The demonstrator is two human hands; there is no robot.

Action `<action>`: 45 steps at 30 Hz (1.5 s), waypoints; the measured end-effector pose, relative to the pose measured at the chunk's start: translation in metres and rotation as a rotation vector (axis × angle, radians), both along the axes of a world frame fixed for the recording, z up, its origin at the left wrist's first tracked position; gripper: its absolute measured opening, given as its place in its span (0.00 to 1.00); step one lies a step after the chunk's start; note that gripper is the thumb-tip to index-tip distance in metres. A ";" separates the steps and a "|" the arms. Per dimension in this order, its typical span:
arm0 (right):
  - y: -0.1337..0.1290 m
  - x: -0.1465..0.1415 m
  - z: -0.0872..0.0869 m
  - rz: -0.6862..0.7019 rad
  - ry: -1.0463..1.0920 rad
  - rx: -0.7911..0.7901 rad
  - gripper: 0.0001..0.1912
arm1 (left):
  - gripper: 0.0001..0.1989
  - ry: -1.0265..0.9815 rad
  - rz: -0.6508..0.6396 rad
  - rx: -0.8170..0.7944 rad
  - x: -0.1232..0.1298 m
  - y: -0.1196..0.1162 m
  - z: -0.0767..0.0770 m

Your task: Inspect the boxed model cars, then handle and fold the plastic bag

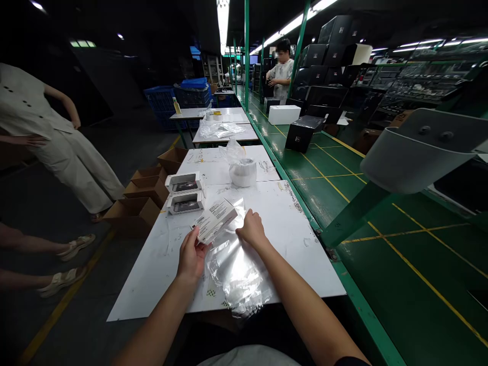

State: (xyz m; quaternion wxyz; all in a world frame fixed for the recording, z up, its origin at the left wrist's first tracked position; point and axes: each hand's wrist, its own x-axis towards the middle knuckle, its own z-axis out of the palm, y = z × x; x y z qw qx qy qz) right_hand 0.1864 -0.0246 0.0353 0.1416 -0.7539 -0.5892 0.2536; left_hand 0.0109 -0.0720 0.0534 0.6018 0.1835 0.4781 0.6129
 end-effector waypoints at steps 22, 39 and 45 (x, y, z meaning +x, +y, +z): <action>0.031 -0.020 0.014 0.078 0.006 -0.214 0.19 | 0.19 -0.029 0.012 0.021 -0.009 -0.006 -0.005; 0.036 -0.023 0.015 0.002 -0.002 -0.217 0.30 | 0.16 -0.119 0.095 -0.011 -0.013 -0.008 -0.004; 0.037 -0.032 0.016 -0.006 -0.032 -0.193 0.42 | 0.16 -0.116 0.100 -0.002 -0.013 -0.007 -0.002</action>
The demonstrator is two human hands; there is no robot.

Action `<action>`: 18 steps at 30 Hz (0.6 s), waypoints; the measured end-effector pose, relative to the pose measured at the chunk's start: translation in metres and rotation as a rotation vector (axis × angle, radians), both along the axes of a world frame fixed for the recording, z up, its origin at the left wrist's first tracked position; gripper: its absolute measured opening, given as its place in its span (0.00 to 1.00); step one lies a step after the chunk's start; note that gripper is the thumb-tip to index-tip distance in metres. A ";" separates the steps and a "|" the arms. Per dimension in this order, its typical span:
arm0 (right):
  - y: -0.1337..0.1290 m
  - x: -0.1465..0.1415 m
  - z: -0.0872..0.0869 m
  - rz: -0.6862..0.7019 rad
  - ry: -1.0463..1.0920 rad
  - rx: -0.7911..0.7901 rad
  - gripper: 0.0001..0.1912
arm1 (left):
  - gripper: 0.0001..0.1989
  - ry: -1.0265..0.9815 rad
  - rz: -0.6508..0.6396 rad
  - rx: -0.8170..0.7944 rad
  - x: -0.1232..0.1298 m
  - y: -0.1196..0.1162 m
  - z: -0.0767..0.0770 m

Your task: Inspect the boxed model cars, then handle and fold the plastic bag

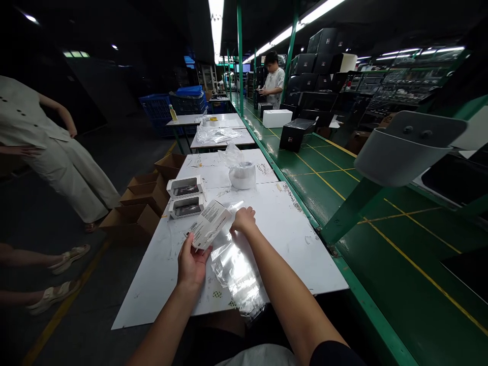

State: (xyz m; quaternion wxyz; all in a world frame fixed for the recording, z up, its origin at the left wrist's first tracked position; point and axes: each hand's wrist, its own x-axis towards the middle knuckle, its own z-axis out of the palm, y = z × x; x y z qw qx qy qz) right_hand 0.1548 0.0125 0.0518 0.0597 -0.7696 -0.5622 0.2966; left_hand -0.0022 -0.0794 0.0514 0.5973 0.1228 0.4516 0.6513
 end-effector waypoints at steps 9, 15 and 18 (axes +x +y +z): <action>0.014 0.021 -0.002 -0.103 0.122 -0.011 0.36 | 0.15 0.009 -0.016 -0.003 -0.001 -0.001 -0.001; 0.017 0.023 -0.005 -0.077 0.014 0.033 0.39 | 0.12 0.018 0.040 0.033 -0.004 0.000 0.008; 0.019 0.020 -0.004 -0.065 0.026 0.019 0.32 | 0.14 -0.018 0.005 0.029 -0.002 0.003 0.009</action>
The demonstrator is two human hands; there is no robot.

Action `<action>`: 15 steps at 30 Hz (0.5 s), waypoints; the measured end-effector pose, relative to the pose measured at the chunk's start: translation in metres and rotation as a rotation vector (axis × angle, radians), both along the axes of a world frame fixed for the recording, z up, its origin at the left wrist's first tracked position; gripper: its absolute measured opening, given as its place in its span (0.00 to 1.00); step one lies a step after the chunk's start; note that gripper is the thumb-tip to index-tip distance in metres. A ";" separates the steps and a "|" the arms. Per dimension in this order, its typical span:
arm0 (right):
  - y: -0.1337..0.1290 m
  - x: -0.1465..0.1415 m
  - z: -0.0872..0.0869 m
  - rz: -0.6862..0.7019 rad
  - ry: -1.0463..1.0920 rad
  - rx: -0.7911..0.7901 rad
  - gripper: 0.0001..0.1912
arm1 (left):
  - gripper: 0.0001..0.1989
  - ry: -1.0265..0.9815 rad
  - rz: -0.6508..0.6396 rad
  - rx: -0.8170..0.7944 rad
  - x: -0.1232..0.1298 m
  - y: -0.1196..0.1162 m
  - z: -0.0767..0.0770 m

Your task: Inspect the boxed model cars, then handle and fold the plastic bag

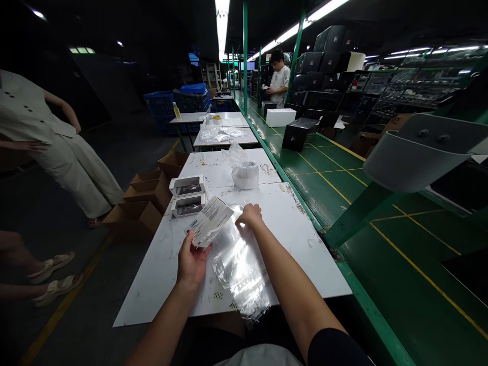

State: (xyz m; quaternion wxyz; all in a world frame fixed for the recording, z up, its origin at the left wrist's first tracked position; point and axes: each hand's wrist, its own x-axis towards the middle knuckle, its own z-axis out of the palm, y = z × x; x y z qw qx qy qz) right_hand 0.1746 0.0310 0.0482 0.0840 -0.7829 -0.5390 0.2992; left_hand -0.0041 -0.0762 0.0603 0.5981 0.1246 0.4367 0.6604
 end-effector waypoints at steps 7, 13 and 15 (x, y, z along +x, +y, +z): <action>-0.002 0.000 0.000 0.057 0.081 0.036 0.36 | 0.17 0.028 -0.029 -0.040 0.003 0.005 -0.005; -0.007 0.004 -0.014 0.027 0.342 0.074 0.37 | 0.16 0.010 -0.026 -0.047 0.003 0.005 -0.007; -0.004 0.013 -0.019 0.003 0.369 0.073 0.38 | 0.14 -0.009 -0.016 -0.040 0.002 0.007 -0.004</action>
